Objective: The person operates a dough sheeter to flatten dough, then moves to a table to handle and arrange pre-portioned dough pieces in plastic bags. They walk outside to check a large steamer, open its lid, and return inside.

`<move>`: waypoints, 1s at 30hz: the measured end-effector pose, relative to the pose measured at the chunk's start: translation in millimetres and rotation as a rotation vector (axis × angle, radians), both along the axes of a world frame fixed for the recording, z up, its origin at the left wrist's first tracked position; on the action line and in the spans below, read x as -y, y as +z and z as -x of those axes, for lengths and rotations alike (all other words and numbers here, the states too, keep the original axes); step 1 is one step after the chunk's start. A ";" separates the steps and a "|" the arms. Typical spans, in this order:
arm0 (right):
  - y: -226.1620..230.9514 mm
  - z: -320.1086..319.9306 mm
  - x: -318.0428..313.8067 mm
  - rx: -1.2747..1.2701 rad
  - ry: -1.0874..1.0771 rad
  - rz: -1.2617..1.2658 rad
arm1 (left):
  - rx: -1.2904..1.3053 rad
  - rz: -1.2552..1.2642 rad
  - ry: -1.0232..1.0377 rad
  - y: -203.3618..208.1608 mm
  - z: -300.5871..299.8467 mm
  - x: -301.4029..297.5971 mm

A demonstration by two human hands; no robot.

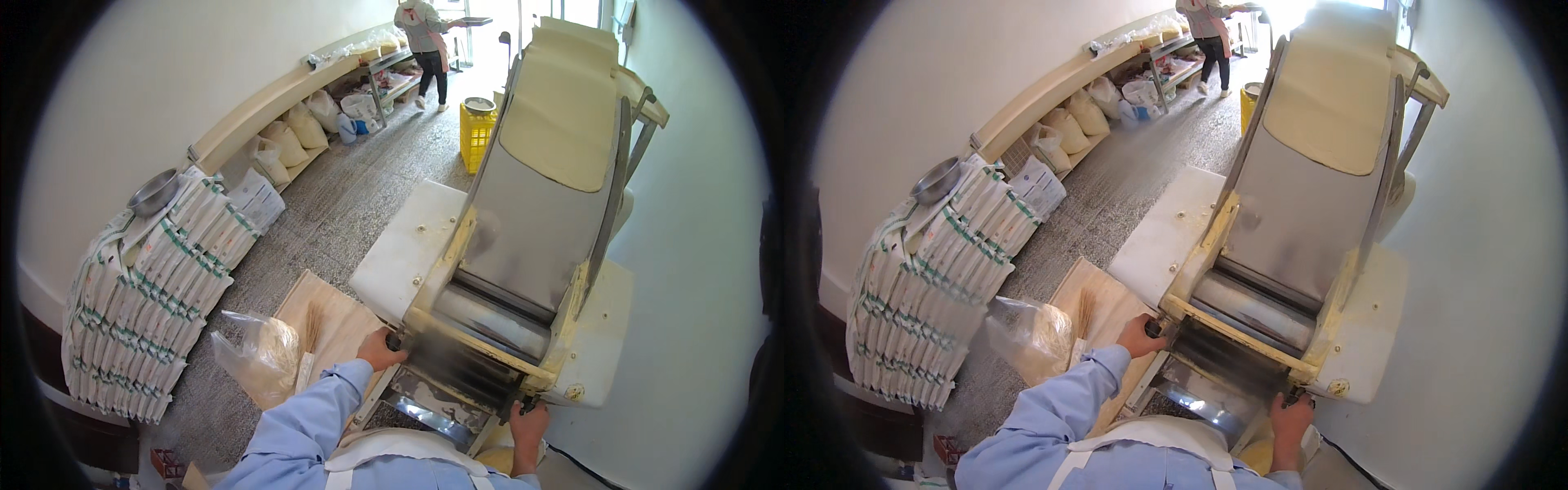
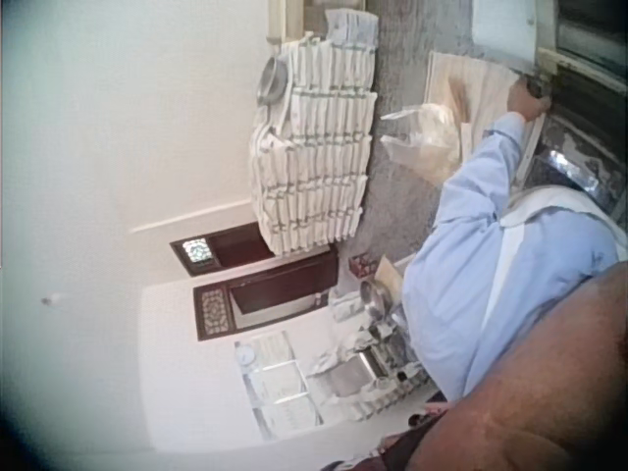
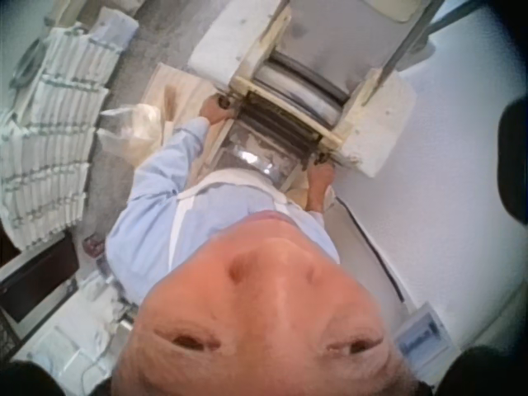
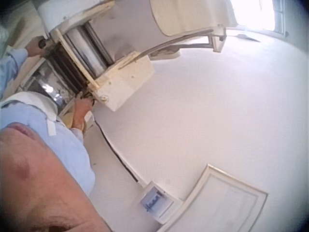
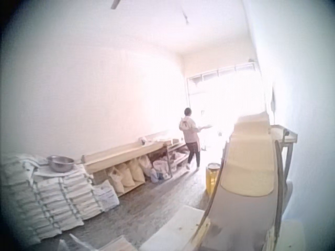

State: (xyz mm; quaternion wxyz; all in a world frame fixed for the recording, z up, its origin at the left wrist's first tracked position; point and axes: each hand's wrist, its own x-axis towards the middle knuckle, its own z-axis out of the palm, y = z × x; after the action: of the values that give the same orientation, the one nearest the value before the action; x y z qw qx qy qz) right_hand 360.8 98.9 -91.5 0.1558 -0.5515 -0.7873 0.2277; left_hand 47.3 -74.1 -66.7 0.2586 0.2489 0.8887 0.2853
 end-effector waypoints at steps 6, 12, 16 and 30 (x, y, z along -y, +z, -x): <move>-9.4 -3.2 -8.4 -0.008 0.002 0.009 | -0.085 -0.082 -0.030 1.8 -8.2 13.1; -10.3 -3.6 -13.3 0.000 0.034 -0.138 | -0.173 -0.245 -0.225 -5.6 -34.4 116.9; -1.1 0.1 -14.7 0.035 0.020 -0.147 | 0.188 -0.147 -0.280 -18.7 -45.3 209.1; -59.2 -31.7 -103.6 0.144 -0.023 0.151 | 0.302 0.029 0.561 -93.1 -177.2 470.9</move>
State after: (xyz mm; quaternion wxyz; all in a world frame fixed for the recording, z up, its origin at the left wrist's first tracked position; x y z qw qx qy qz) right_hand 392.5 202.5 -150.7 0.0594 -0.5856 -0.7705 0.2445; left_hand 224.5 -545.0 -159.8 0.3024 -0.0550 0.8782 0.3664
